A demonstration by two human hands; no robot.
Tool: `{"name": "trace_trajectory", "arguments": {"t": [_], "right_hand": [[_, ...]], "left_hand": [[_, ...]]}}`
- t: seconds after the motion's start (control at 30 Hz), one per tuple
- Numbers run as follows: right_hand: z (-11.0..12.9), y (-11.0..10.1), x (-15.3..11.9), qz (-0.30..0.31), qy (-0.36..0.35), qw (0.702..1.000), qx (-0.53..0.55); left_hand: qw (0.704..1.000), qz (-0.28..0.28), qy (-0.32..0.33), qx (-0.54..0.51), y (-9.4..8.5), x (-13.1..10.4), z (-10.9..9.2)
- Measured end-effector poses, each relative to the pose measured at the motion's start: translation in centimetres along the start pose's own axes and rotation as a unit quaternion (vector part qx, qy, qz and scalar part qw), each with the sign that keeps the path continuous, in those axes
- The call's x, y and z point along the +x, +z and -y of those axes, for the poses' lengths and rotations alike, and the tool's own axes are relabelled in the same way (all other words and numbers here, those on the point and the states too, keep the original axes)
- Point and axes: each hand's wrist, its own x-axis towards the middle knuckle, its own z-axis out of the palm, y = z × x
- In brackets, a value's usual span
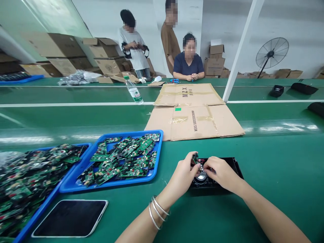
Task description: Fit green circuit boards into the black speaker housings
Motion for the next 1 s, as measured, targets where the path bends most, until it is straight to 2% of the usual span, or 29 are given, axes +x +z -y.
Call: {"name": "trace_trajectory", "arguments": {"t": [0.2,0.3,0.4,0.47,0.63,0.83,1.0], "right_hand": [[-0.6,1.0,-0.2,-0.032,-0.071,0.993,-0.089],[-0.6,1.6,-0.3,-0.042,-0.106,0.978,-0.175],[-0.5,2.0,-0.4,-0.057,-0.112,0.964,-0.233],[-0.4,2.3,-0.5,-0.068,-0.1,0.969,-0.216],[-0.2,2.5,-0.5,-0.1,-0.025,0.992,-0.071],[-0.5,2.3,-0.3,-0.08,0.103,0.989,0.069],[-0.5,2.1,-0.2,-0.06,0.078,0.993,0.062]], "left_hand": [[1.0,-0.002,-0.004,0.014,0.1,0.2,0.1],[0.999,-0.016,0.008,0.049,0.3,0.1,0.2],[0.995,-0.018,0.02,0.092,0.6,-0.1,0.1],[0.992,-0.021,0.028,0.118,0.8,-0.3,-0.2],[0.991,-0.037,0.054,0.116,0.7,-0.5,-0.5],[0.99,-0.017,0.089,0.108,0.6,-0.7,-0.4],[0.987,-0.027,0.1,0.126,1.1,-1.1,-0.9]]}}
